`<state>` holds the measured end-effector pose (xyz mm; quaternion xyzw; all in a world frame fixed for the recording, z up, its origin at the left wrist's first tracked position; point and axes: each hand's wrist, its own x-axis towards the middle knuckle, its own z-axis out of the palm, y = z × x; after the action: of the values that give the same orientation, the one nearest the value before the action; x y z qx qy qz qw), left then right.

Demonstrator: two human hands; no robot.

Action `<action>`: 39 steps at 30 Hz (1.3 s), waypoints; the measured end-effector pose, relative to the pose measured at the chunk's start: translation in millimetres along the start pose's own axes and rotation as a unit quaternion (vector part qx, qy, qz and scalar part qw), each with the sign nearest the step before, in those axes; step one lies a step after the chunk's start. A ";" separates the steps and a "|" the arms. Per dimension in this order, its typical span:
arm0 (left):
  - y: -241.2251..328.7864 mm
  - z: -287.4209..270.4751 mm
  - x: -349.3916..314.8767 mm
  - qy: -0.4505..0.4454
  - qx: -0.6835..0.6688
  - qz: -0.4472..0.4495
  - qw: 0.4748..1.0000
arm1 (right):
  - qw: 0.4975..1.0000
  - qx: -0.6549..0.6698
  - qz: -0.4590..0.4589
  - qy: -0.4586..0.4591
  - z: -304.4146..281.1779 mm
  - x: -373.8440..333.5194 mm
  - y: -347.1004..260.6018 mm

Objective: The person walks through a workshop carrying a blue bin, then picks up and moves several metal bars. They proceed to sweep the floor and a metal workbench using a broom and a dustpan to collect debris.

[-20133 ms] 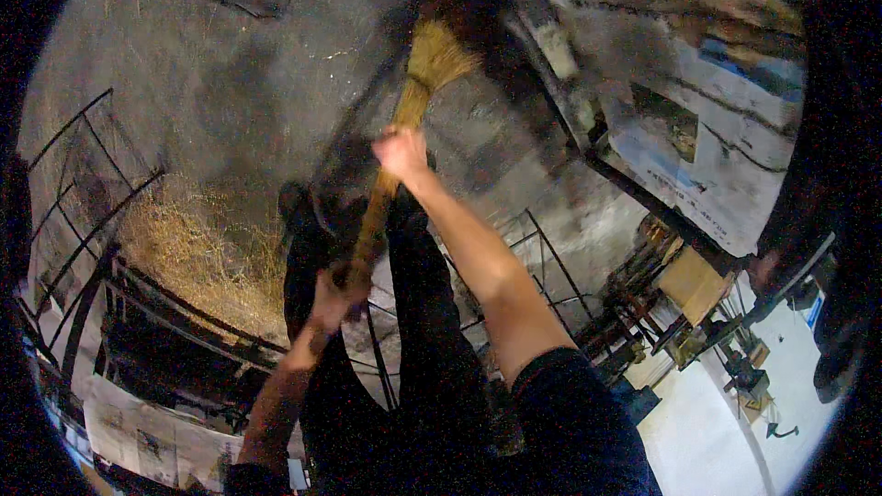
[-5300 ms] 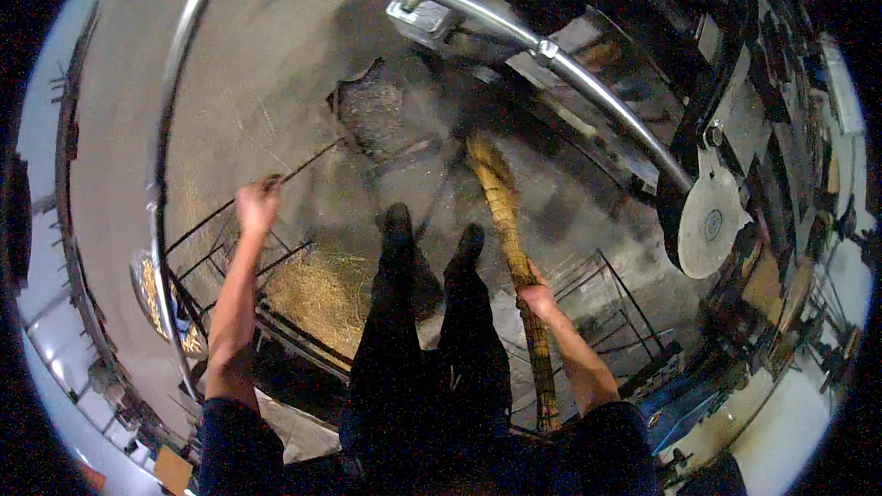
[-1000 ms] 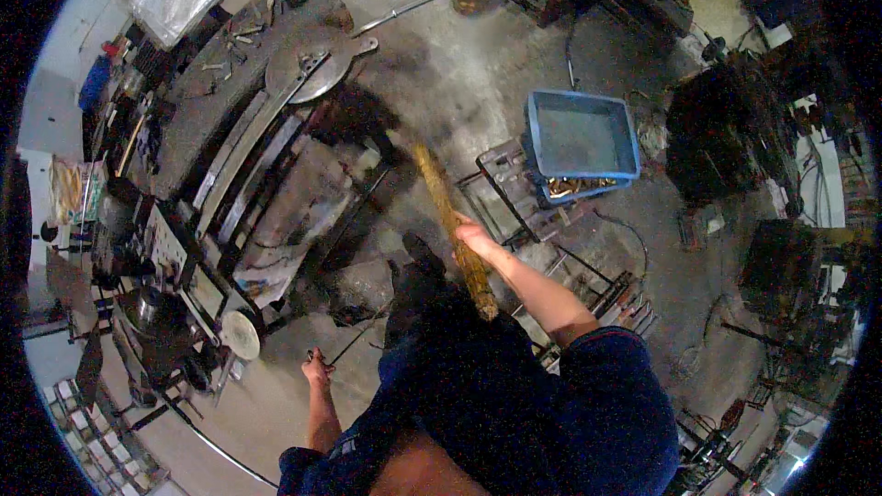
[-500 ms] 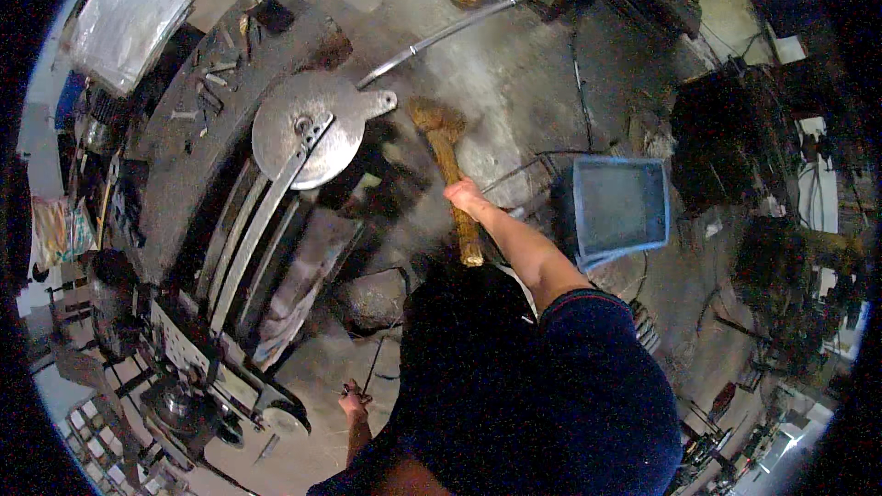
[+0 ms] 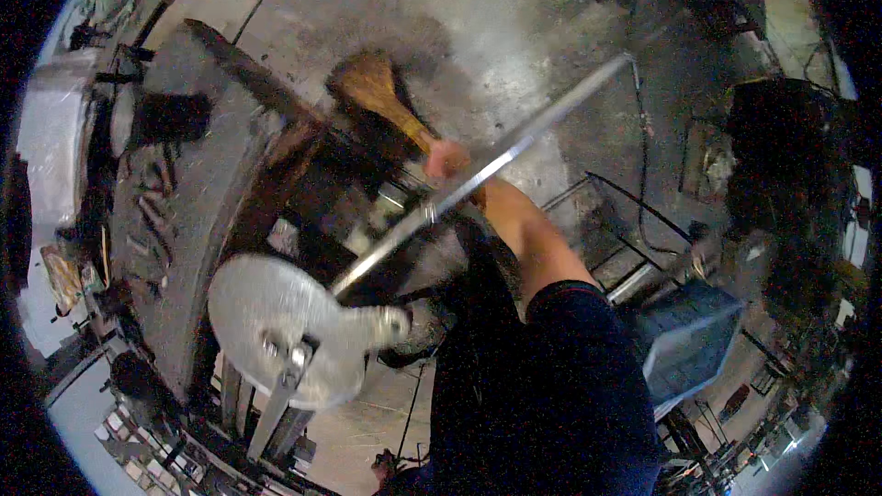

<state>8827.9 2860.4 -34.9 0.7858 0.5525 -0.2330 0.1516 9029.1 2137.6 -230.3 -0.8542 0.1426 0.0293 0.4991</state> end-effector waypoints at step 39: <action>110.0 23.9 -33.5 -0.235 0.057 0.131 0.961 | 0.944 -0.252 0.209 -0.045 -64.8 83.3 165.4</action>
<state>8917.0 2784.1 -39.3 0.7820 0.3791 -0.4199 0.2617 9057.8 1987.8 -353.6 -0.9009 0.2829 0.2061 0.2565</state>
